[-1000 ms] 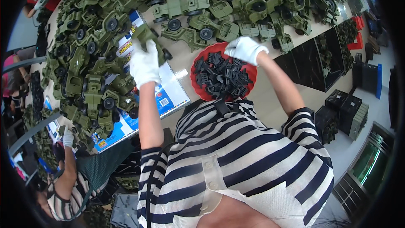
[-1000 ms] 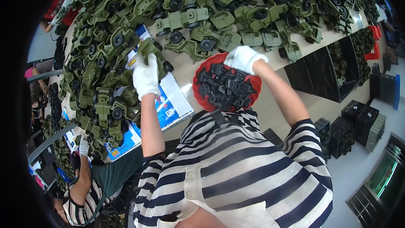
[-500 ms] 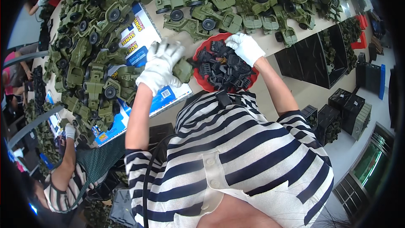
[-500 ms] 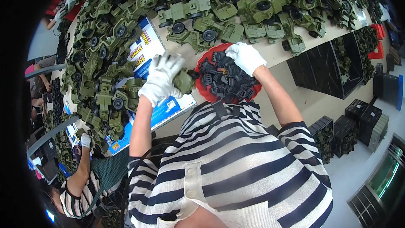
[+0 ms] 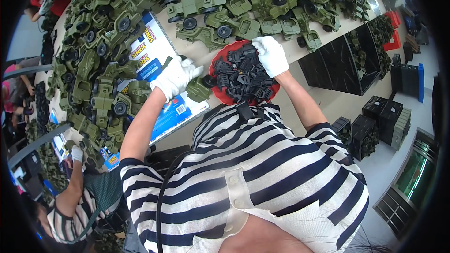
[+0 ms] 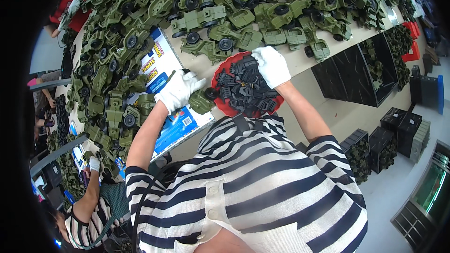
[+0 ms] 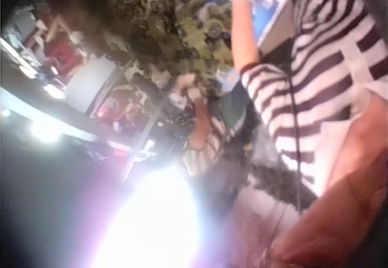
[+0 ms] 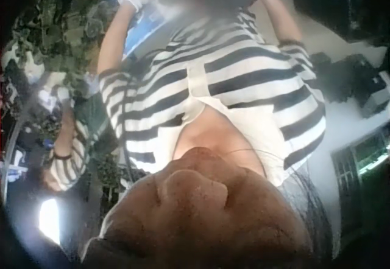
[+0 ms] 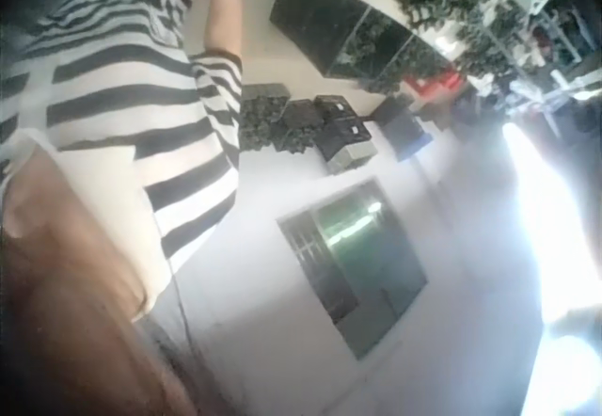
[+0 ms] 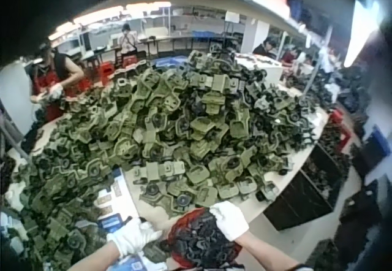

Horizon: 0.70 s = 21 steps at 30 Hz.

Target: The person assembles small green toy tanks by hand. They pick up green tank bodies and black treads from piles on a table, attach the treads to the bodies, and place the completed units into a black bin. The person also moves a red bowl of parts and handles a plastic bag during the process.

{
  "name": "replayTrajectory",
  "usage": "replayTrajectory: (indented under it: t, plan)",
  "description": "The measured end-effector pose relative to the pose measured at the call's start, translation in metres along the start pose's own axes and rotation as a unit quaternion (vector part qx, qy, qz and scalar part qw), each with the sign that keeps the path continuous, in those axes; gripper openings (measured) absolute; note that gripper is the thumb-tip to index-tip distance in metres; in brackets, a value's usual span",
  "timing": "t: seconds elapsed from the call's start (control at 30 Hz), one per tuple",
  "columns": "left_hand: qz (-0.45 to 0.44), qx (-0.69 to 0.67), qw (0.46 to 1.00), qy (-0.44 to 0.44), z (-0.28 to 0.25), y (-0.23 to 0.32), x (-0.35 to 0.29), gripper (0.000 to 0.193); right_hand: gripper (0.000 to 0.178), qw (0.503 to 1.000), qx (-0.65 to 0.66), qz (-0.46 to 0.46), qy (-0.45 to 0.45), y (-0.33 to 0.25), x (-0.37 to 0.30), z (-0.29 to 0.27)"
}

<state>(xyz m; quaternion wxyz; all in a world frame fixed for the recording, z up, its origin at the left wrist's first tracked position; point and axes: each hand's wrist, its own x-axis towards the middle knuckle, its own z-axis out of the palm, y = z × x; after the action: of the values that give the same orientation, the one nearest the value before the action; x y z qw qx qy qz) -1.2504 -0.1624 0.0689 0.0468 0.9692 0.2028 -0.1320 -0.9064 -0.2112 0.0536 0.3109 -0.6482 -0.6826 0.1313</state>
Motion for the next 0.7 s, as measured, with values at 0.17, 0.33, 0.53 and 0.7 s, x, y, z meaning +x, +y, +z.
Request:
replayTrajectory:
  t: [0.17,0.33,0.53,0.7]
  plan:
    - [-0.128,0.006,0.991,0.022,-0.021,0.001,-0.011,0.045,0.017,0.985,0.118,0.092,0.086,-0.006,0.002,-0.012]
    - [-0.261,-0.283,0.914,0.123,-0.076,0.016,-0.028,0.087,0.018,0.963,0.194,0.174,0.074,-0.024,0.006,-0.008]
    - [-0.237,-0.666,0.690,0.154,-0.070,0.058,-0.017,0.112,0.014,0.990,0.046,-0.131,-0.001,-0.088,0.032,-0.048]
    - [-0.208,-0.802,0.538,0.157,-0.071,0.091,-0.002,0.087,0.025,0.909,0.341,0.052,-0.232,-0.110,0.032,-0.061]
